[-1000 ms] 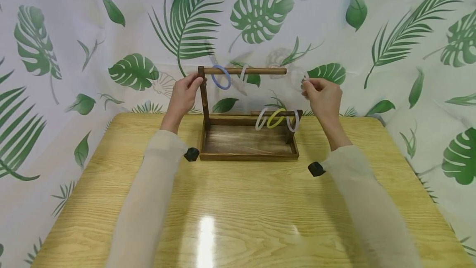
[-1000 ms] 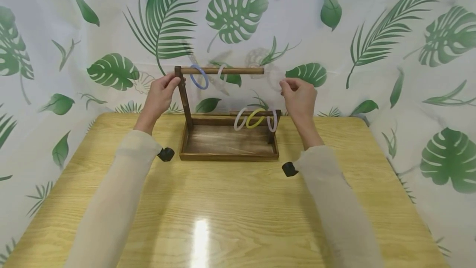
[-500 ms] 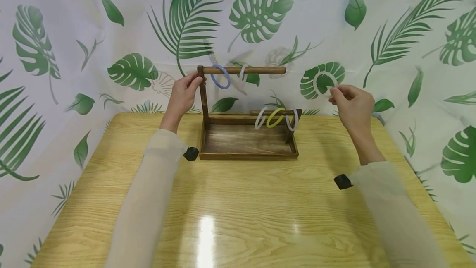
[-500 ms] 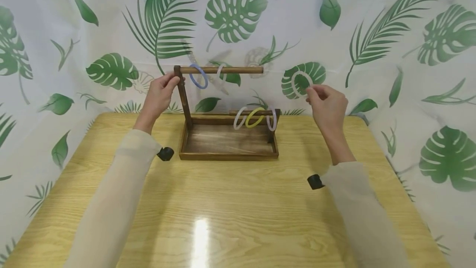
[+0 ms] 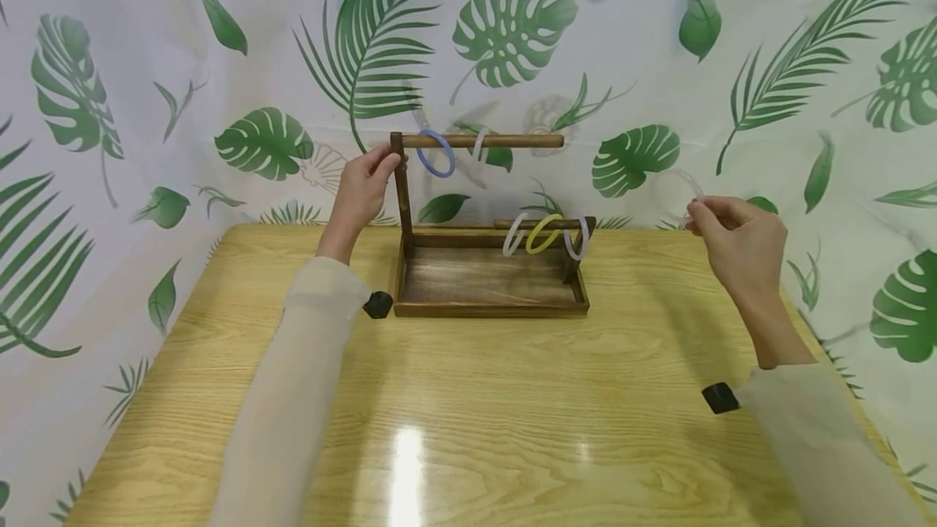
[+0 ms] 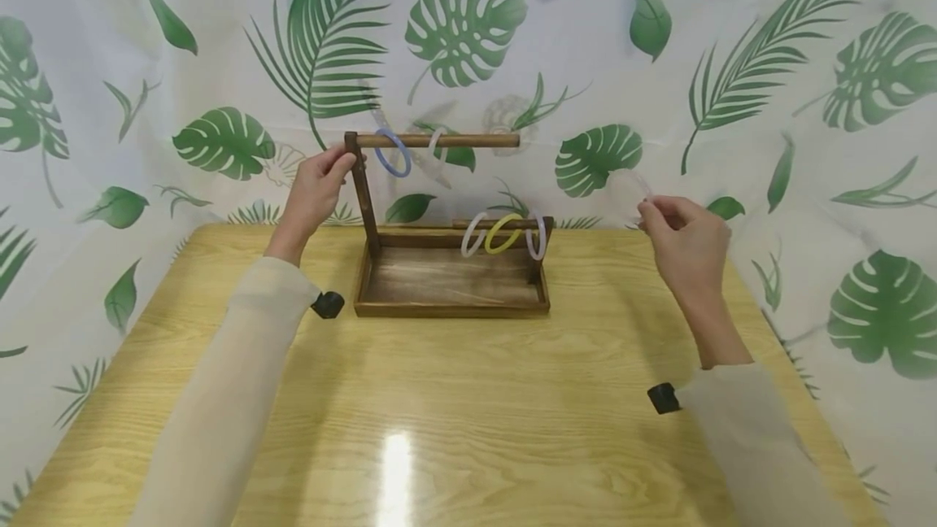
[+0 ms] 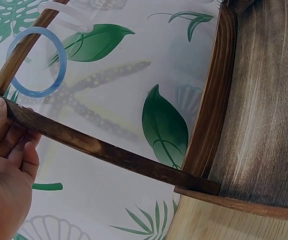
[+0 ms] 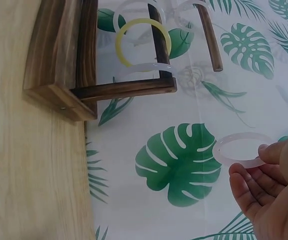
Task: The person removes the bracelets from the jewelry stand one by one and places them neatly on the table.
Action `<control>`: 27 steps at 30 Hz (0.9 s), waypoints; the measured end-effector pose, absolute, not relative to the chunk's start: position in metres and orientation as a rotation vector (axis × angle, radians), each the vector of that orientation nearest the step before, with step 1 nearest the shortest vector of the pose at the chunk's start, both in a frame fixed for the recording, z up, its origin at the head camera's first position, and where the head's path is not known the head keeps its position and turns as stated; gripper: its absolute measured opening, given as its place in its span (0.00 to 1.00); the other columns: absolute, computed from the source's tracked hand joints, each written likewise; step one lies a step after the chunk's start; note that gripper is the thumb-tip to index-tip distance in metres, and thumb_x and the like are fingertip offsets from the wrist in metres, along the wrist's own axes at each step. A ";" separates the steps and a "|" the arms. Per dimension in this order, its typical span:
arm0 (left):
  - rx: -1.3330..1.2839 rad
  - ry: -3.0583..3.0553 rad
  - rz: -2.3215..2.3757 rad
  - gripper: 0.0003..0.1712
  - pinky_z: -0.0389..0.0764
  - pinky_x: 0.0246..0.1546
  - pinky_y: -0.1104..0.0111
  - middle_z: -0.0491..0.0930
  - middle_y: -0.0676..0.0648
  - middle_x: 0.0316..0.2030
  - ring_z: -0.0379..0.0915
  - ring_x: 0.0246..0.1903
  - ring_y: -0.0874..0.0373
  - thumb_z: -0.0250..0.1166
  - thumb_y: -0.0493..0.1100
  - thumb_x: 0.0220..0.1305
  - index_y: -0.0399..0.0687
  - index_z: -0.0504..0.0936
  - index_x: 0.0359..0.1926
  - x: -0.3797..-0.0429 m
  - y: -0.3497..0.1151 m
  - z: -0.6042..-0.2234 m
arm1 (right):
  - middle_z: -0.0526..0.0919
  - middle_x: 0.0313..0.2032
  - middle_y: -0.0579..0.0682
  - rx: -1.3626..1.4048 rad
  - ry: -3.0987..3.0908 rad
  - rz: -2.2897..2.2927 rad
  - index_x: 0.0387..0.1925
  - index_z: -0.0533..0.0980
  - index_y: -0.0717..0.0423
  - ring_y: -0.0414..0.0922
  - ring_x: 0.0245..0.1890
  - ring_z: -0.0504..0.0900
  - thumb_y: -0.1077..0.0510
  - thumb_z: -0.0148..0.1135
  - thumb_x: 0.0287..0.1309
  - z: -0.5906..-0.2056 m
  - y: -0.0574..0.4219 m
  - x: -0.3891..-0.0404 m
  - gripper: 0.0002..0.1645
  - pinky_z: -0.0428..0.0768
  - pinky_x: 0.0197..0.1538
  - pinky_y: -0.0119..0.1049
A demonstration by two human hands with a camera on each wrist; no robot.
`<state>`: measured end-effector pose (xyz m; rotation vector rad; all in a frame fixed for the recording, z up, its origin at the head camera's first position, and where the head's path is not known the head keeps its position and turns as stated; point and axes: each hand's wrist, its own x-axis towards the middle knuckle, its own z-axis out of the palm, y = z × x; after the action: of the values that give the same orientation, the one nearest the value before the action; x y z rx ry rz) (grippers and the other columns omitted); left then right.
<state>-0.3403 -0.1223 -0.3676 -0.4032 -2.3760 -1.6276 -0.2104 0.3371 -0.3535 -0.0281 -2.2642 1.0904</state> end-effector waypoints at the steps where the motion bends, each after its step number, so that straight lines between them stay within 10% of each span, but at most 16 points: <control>1: -0.407 -2.375 -1.632 0.23 0.76 0.65 0.57 0.84 0.37 0.56 0.76 0.62 0.46 0.54 0.48 0.82 0.35 0.81 0.62 -0.340 -0.122 -0.368 | 0.80 0.24 0.22 -0.027 -2.265 1.078 0.44 0.87 0.68 0.24 0.26 0.81 0.55 0.66 0.70 -0.354 0.339 -0.207 0.17 0.73 0.27 0.17; 27: -0.417 -2.343 -1.730 0.23 0.76 0.66 0.64 0.82 0.36 0.58 0.77 0.62 0.46 0.54 0.46 0.82 0.35 0.78 0.67 -0.341 -0.123 -0.369 | 0.79 0.25 0.19 -0.101 -2.338 0.993 0.46 0.87 0.67 0.20 0.26 0.80 0.58 0.67 0.69 -0.374 0.368 -0.153 0.14 0.69 0.21 0.17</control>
<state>-0.3408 -0.1225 -0.3693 -0.4165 -2.3433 -1.7301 -0.1526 0.3677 -0.3744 -0.1012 -2.3380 0.9926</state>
